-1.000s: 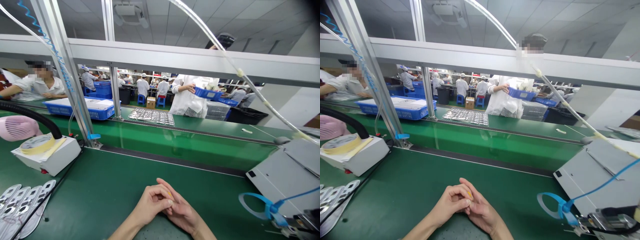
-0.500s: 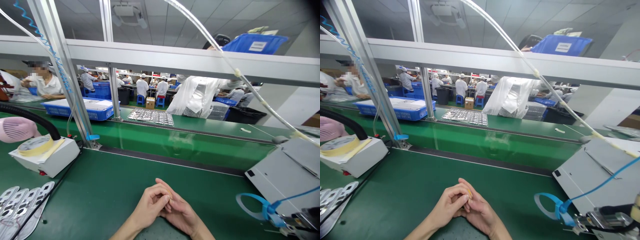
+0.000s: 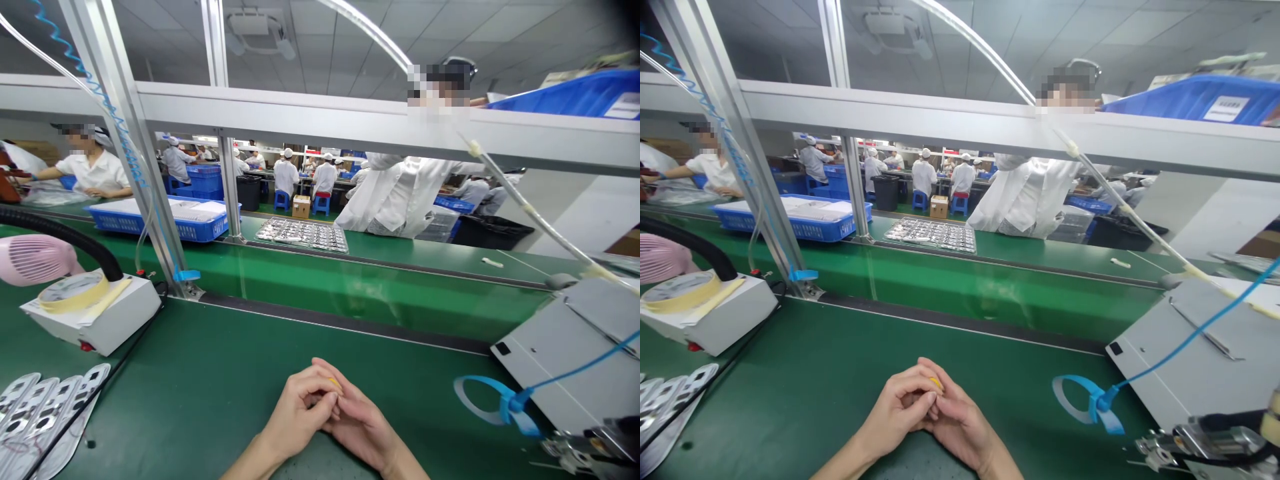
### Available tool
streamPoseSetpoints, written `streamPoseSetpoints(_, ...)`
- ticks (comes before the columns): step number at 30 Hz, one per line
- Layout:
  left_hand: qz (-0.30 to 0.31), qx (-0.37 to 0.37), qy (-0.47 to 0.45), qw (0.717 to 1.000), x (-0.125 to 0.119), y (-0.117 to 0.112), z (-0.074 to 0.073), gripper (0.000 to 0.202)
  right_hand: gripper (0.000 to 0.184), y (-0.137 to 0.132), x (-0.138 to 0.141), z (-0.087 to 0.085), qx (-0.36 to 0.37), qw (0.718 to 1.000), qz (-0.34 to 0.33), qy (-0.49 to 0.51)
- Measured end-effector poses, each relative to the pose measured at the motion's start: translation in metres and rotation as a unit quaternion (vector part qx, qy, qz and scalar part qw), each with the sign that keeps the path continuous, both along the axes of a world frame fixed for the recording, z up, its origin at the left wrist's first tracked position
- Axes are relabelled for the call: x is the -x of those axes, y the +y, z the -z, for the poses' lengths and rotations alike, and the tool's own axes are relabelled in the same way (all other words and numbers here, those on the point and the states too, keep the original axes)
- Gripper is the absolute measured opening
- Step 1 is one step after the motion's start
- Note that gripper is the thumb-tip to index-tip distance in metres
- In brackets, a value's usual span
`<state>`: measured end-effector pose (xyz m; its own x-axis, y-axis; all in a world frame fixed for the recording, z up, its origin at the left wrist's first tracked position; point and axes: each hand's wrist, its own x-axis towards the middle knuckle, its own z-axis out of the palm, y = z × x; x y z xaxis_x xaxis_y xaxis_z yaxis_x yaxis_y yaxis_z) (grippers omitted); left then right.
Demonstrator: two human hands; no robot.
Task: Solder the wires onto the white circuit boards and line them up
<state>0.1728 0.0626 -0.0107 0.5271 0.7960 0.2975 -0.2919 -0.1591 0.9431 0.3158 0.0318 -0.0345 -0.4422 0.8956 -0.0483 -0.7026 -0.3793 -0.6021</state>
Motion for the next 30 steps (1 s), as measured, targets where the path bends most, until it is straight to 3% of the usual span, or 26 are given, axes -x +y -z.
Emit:
streamPoseSetpoints(5, -0.007, 0.044, -0.024, 0.999, -0.002, 0.000, 0.001, 0.023, 0.059, 0.001, 0.002, -0.005, -0.025, 0.995, 0.065, -0.067)
streamPoseSetpoints(11, -0.002, 0.007, -0.017, 1.000, 0.000, -0.001, -0.003, 0.024, 0.058, 0.002, 0.001, -0.011, -0.040, 0.982, 0.137, -0.122)
streamPoseSetpoints(19, -0.045, -0.101, 0.033, 0.993, 0.003, 0.000, 0.001, 0.023, 0.052, 0.001, 0.005, -0.011, -0.046, 0.982, 0.143, -0.112)
streamPoseSetpoints(30, -0.073, -0.115, 0.035, 0.990, 0.002, -0.002, -0.001, 0.023, 0.050, 0.000, 0.005, -0.007, -0.056, 0.975, 0.154, -0.151)
